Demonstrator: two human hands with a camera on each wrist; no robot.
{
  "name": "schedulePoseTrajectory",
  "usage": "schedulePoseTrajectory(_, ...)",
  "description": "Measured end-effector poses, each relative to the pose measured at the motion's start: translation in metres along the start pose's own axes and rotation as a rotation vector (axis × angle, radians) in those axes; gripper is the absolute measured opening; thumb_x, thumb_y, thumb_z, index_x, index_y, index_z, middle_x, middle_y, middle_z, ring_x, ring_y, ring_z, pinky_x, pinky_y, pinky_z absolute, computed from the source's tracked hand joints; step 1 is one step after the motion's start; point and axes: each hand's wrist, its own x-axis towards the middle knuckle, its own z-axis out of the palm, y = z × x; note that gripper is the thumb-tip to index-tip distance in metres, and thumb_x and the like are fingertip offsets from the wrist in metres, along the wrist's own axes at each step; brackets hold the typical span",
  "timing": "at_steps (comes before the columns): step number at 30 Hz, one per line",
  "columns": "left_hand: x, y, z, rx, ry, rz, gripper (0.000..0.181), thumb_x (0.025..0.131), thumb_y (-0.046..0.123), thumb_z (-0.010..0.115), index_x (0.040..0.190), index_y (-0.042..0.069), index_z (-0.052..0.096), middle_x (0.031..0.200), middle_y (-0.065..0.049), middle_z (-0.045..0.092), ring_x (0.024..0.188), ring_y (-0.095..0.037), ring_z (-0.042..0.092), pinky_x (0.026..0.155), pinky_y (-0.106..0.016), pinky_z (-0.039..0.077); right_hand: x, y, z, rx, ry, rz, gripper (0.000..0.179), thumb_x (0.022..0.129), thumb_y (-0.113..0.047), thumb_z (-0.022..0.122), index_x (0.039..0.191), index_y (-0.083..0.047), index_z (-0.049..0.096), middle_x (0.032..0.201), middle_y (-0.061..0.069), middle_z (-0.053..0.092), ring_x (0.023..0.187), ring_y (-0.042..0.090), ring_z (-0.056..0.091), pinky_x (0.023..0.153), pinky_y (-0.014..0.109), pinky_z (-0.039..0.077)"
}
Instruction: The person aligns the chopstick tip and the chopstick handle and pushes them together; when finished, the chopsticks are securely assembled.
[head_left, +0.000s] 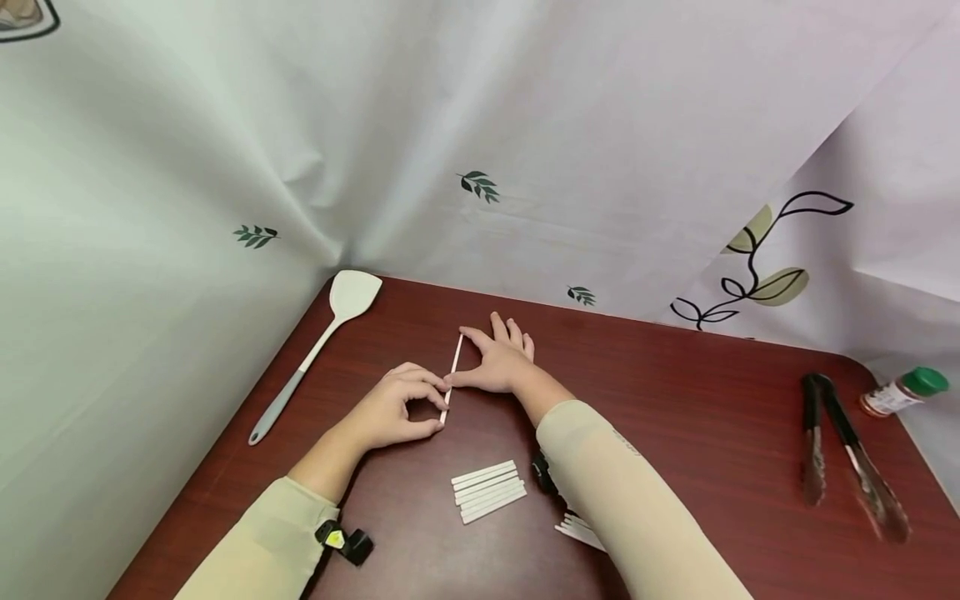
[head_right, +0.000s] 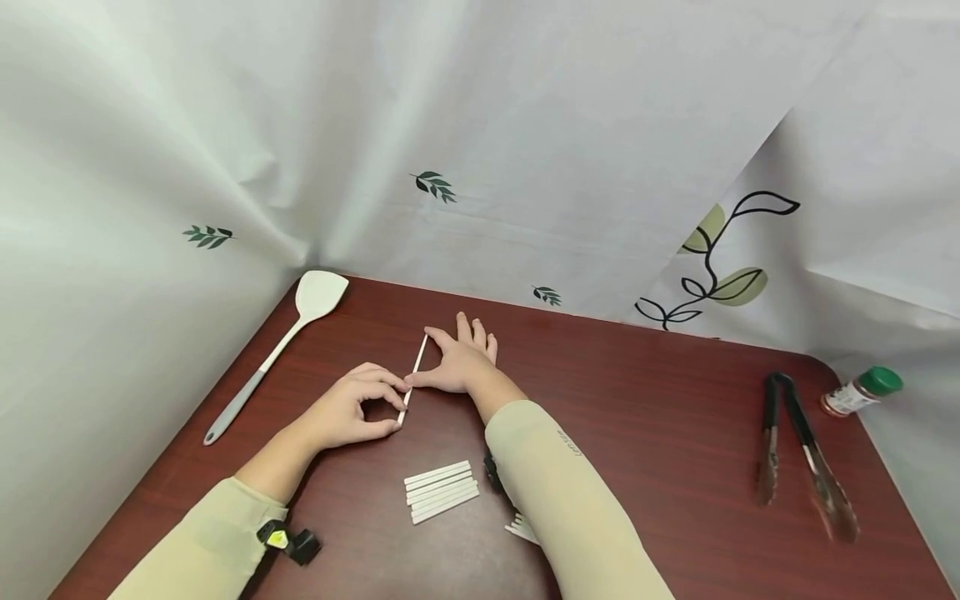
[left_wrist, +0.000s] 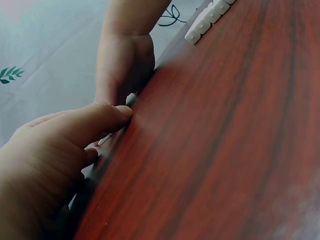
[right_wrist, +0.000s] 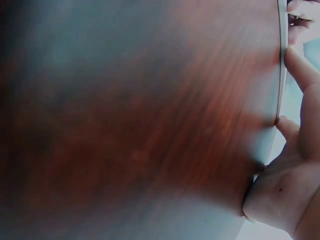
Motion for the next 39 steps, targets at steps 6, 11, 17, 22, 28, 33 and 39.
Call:
schedulePoseTrajectory(6,-0.001,0.001,-0.002,-0.001,0.008,-0.041,0.031,0.076,0.019,0.093,0.102,0.018,0.077,0.117,0.003,0.075,0.113,-0.020,0.064,0.100,-0.043,0.047,-0.005,0.002,-0.005,0.065,0.056,-0.037,0.095,0.085,-0.075,0.070,0.166,-0.038,0.038,0.178,0.011,0.009,0.162,0.039,0.004,0.123,0.066,0.007)
schedulePoseTrajectory(11,0.000,0.004,-0.005,-0.022,0.045,-0.105,0.034,0.083,0.018,0.088,0.113,0.012,0.075,0.117,0.005,0.074,0.113,-0.019,0.065,0.102,-0.041,0.048,-0.009,0.025,-0.014,0.175,0.200,-0.129,0.068,0.096,-0.061,0.067,0.153,-0.025,0.061,0.169,0.006,0.039,0.155,0.035,0.030,0.119,0.063,0.022)
schedulePoseTrajectory(17,0.001,0.003,-0.002,-0.046,0.118,-0.084,0.028,0.089,0.013,0.083,0.115,0.009,0.076,0.116,0.000,0.074,0.113,-0.022,0.066,0.102,-0.036,0.048,-0.025,0.087,-0.037,0.269,0.226,-0.239,0.035,0.101,-0.038,0.073,0.128,-0.017,0.079,0.149,0.001,0.063,0.146,0.027,0.048,0.120,0.050,0.035)
schedulePoseTrajectory(22,0.000,0.002,0.002,-0.068,0.182,-0.071,0.022,0.088,0.010,0.082,0.109,0.008,0.077,0.113,-0.002,0.075,0.109,-0.024,0.066,0.100,-0.033,0.048,-0.059,0.136,-0.049,0.319,0.281,-0.244,0.025,0.100,-0.030,0.076,0.121,-0.016,0.082,0.139,0.002,0.070,0.139,0.027,0.055,0.116,0.049,0.040)
schedulePoseTrajectory(28,0.000,0.007,0.005,-0.005,0.218,-0.024,0.018,0.085,0.011,0.085,0.102,0.010,0.077,0.106,0.002,0.074,0.103,-0.020,0.066,0.094,-0.034,0.050,-0.114,0.170,-0.034,0.370,0.423,-0.380,0.014,0.095,-0.010,0.081,0.109,-0.013,0.084,0.122,0.004,0.077,0.128,0.031,0.063,0.110,0.025,0.041)
schedulePoseTrajectory(33,0.004,0.024,0.017,0.085,0.260,0.105,0.014,0.083,0.012,0.083,0.094,0.013,0.075,0.099,0.003,0.071,0.095,-0.019,0.065,0.088,-0.035,0.050,-0.156,0.171,-0.012,0.397,0.558,-0.440,0.017,0.090,0.000,0.082,0.098,-0.014,0.084,0.105,0.002,0.079,0.110,0.033,0.070,0.101,0.015,0.044)
schedulePoseTrajectory(39,0.005,0.060,0.045,0.112,0.181,0.162,0.010,0.090,0.018,0.080,0.098,0.016,0.075,0.102,0.006,0.070,0.098,-0.015,0.065,0.092,-0.032,0.049,-0.188,0.155,0.009,0.309,0.640,-0.446,0.023,0.085,-0.001,0.087,0.094,-0.021,0.082,0.102,-0.005,0.077,0.111,0.028,0.067,0.103,0.017,0.042)
